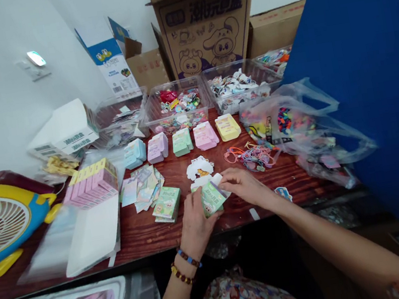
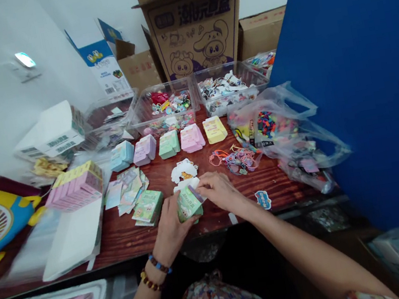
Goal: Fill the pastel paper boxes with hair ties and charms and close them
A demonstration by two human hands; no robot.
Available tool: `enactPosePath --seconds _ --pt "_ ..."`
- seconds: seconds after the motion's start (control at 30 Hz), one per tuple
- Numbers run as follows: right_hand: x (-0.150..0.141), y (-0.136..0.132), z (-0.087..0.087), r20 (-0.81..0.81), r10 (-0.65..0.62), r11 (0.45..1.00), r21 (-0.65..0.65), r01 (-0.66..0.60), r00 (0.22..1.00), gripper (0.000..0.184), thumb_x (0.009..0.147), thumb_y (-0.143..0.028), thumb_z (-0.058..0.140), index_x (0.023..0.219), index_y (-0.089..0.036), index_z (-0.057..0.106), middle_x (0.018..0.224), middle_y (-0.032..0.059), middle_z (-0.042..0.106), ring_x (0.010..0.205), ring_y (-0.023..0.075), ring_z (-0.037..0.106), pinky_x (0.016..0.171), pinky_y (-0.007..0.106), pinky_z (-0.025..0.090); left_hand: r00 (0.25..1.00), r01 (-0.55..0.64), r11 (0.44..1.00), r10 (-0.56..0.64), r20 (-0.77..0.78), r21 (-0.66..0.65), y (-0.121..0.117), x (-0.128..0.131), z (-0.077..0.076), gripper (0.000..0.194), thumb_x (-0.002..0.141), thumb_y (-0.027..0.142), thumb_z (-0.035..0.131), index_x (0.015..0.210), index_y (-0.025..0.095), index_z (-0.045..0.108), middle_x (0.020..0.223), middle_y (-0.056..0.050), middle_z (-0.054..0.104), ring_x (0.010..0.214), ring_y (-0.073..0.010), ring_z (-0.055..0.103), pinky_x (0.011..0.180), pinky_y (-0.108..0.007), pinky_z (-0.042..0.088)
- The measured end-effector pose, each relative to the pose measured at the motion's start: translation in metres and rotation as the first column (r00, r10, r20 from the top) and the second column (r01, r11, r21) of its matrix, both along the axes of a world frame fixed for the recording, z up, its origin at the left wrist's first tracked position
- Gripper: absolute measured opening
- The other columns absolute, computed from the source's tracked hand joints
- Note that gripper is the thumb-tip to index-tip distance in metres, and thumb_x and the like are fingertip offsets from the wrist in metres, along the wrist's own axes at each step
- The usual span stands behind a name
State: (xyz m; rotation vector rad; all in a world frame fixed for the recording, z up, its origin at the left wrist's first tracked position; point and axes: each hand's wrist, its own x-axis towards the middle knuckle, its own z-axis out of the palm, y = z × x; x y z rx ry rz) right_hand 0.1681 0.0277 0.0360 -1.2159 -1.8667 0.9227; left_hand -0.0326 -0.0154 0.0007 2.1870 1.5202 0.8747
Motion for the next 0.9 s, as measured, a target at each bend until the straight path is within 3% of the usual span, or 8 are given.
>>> enactPosePath --seconds 0.13,0.23,0.3,0.43,0.57,0.73,0.9 --pt "0.013 0.008 -0.005 -0.098 -0.056 0.998 0.012 0.057 0.994 0.019 0.088 -0.028 0.056 0.079 -0.019 0.070 0.096 0.0049 0.071 0.090 0.0186 0.064 0.083 0.028 0.047 1.000 -0.029 0.998 0.029 0.000 0.056 0.004 -0.008 -0.009 0.078 0.078 0.034 0.076 0.141 0.023 0.032 0.123 -0.011 0.052 0.117 -0.0310 0.053 0.101 -0.050 0.046" --pt "0.049 0.024 -0.014 0.184 -0.234 0.971 -0.003 0.238 0.955 0.022 0.091 -0.029 0.051 0.085 -0.019 0.069 0.090 0.0028 0.072 0.086 0.0176 0.064 0.078 0.026 0.047 1.000 -0.026 0.998 0.026 0.016 0.059 0.004 -0.012 -0.013 0.071 0.078 0.039 0.075 0.136 0.023 0.037 0.118 -0.009 0.053 0.111 -0.0294 0.056 0.098 -0.049 0.049" --pt "0.077 0.035 -0.020 0.436 -0.317 0.936 0.001 0.351 0.842 0.024 0.091 -0.027 0.049 0.082 -0.019 0.069 0.085 0.0028 0.071 0.082 0.0175 0.064 0.073 0.025 0.045 0.999 -0.020 0.998 0.018 0.030 0.060 0.002 -0.011 -0.014 0.067 0.079 0.041 0.073 0.134 0.022 0.039 0.117 -0.009 0.054 0.110 -0.0288 0.057 0.097 -0.048 0.049" --pt "0.108 0.044 -0.029 0.614 -0.345 0.904 0.014 0.427 0.710 0.015 0.086 -0.027 0.058 0.078 -0.019 0.068 0.093 0.0074 0.069 0.083 0.0216 0.063 0.069 0.029 0.042 0.998 -0.016 0.999 0.014 0.065 0.031 -0.004 -0.003 -0.018 0.067 0.080 0.044 0.072 0.135 0.022 0.038 0.118 -0.010 0.054 0.112 -0.0283 0.057 0.098 -0.048 0.049" --pt "0.104 0.043 -0.032 0.703 -0.314 0.905 0.019 0.425 0.638 0.016 0.088 -0.028 0.055 0.084 -0.019 0.068 0.107 0.0115 0.067 0.094 0.0257 0.063 0.074 0.033 0.043 0.997 0.010 1.000 -0.010 0.073 0.000 -0.006 0.001 -0.024 0.072 0.078 0.040 0.075 0.137 0.024 0.037 0.124 -0.010 0.053 0.119 -0.0293 0.055 0.102 -0.048 0.047" --pt "0.096 0.044 -0.026 0.742 -0.267 0.912 -0.011 0.409 0.615 0.024 0.089 -0.040 0.057 0.089 -0.019 0.069 0.115 0.0123 0.064 0.102 0.0292 0.062 0.078 0.036 0.043 0.995 0.028 0.998 -0.023 0.100 -0.050 -0.006 -0.003 -0.023 0.069 0.080 0.041 0.073 0.137 0.024 0.038 0.126 -0.010 0.053 0.121 -0.0291 0.053 0.105 -0.049 0.045" --pt "0.088 0.046 -0.022 0.739 -0.223 0.915 -0.067 0.399 0.636 0.019 0.084 -0.037 0.064 0.085 -0.019 0.068 0.102 0.0102 0.068 0.096 0.0265 0.064 0.077 0.033 0.042 0.993 0.050 0.998 -0.045 0.113 -0.039 -0.007 0.003 -0.021 0.073 0.079 0.040 0.074 0.141 0.025 0.037 0.130 -0.011 0.053 0.125 -0.0303 0.051 0.106 -0.050 0.044"
